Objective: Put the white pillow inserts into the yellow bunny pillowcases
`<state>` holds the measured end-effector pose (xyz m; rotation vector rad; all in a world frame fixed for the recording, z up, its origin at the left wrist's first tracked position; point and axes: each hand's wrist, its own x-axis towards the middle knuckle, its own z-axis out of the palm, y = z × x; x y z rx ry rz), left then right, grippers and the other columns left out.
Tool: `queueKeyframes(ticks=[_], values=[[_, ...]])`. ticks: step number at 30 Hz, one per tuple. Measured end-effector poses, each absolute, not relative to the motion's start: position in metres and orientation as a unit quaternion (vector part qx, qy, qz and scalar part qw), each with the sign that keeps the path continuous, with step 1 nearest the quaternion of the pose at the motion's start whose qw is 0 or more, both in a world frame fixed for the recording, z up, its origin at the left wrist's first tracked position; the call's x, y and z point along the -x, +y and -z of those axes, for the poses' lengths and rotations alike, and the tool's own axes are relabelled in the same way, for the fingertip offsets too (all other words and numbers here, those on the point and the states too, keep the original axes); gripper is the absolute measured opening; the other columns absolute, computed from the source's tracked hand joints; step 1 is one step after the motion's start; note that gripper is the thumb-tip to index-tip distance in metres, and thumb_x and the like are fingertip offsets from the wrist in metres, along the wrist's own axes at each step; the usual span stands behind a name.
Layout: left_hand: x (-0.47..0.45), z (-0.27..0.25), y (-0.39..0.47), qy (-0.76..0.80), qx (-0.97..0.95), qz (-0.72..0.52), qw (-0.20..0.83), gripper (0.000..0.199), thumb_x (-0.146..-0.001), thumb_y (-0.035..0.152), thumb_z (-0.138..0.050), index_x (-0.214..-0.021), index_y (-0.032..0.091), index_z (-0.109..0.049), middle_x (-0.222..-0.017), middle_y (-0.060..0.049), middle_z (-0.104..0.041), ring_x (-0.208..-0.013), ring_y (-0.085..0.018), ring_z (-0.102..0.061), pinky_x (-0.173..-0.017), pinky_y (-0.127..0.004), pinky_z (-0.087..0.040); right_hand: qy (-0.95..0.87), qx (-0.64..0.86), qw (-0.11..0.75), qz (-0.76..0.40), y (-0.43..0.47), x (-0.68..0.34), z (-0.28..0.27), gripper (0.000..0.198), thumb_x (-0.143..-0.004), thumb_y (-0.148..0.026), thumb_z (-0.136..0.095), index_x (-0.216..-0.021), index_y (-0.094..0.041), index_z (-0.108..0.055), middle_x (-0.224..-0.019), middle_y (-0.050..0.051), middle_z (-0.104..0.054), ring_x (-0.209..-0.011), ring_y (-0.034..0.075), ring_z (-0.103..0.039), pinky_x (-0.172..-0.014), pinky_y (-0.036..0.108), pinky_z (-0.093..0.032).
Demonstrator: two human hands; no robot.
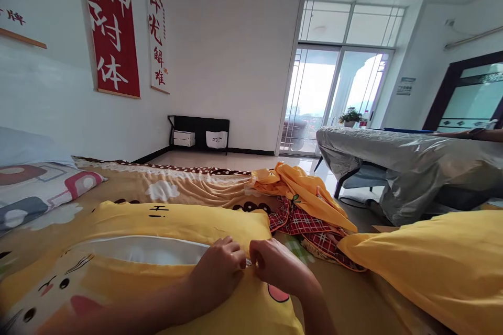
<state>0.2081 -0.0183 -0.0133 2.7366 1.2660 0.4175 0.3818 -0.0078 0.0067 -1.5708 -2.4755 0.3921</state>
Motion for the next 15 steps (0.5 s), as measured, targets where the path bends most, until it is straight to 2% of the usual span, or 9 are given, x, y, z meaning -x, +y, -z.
queueKeyframes(ticks=[4, 9, 12, 15], values=[[-0.204, 0.02, -0.023, 0.36, -0.922, -0.144, 0.008, 0.02, -0.083, 0.019, -0.047, -0.091, 0.018, -0.065, -0.095, -0.007, -0.065, -0.091, -0.022, -0.054, -0.083, -0.037, -0.044, -0.836, 0.522, 0.101, -0.135, -0.006, -0.381, -0.005, 0.012, -0.061, -0.009, -0.054, -0.065, -0.018, -0.061, -0.068, -0.002, -0.064, -0.064, 0.011, -0.048, -0.059, 0.022, -0.03], [-0.201, 0.017, -0.022, 0.375, -0.907, -0.175, 0.073, 0.015, -0.073, 0.021, -0.055, -0.069, 0.021, -0.069, -0.072, -0.003, -0.066, -0.077, -0.017, -0.056, -0.078, -0.029, -0.044, -0.838, 0.513, 0.099, -0.156, -0.006, -0.381, -0.003, 0.012, -0.058, -0.008, -0.055, -0.061, -0.018, -0.062, -0.061, -0.004, -0.061, -0.06, 0.009, -0.046, -0.058, 0.02, -0.03], [-0.207, 0.005, -0.017, 0.414, -0.889, -0.155, 0.122, 0.023, -0.076, 0.021, -0.05, -0.082, 0.023, -0.072, -0.074, -0.003, -0.07, -0.074, -0.018, -0.061, -0.073, -0.029, -0.047, -0.833, 0.524, 0.098, -0.147, -0.007, -0.38, -0.003, 0.015, -0.057, -0.006, -0.055, -0.06, -0.017, -0.065, -0.063, -0.003, -0.063, -0.063, 0.01, -0.048, -0.058, 0.02, -0.031], [-0.216, -0.004, -0.011, 0.457, -0.872, -0.115, 0.134, 0.025, -0.078, 0.029, -0.052, -0.092, 0.023, -0.073, -0.089, -0.008, -0.073, -0.085, -0.024, -0.066, -0.075, -0.034, -0.05, -0.834, 0.524, 0.095, -0.143, -0.006, -0.38, -0.002, 0.017, -0.058, -0.006, -0.055, -0.06, -0.017, -0.067, -0.064, -0.002, -0.065, -0.063, 0.01, -0.05, -0.059, 0.02, -0.033]])
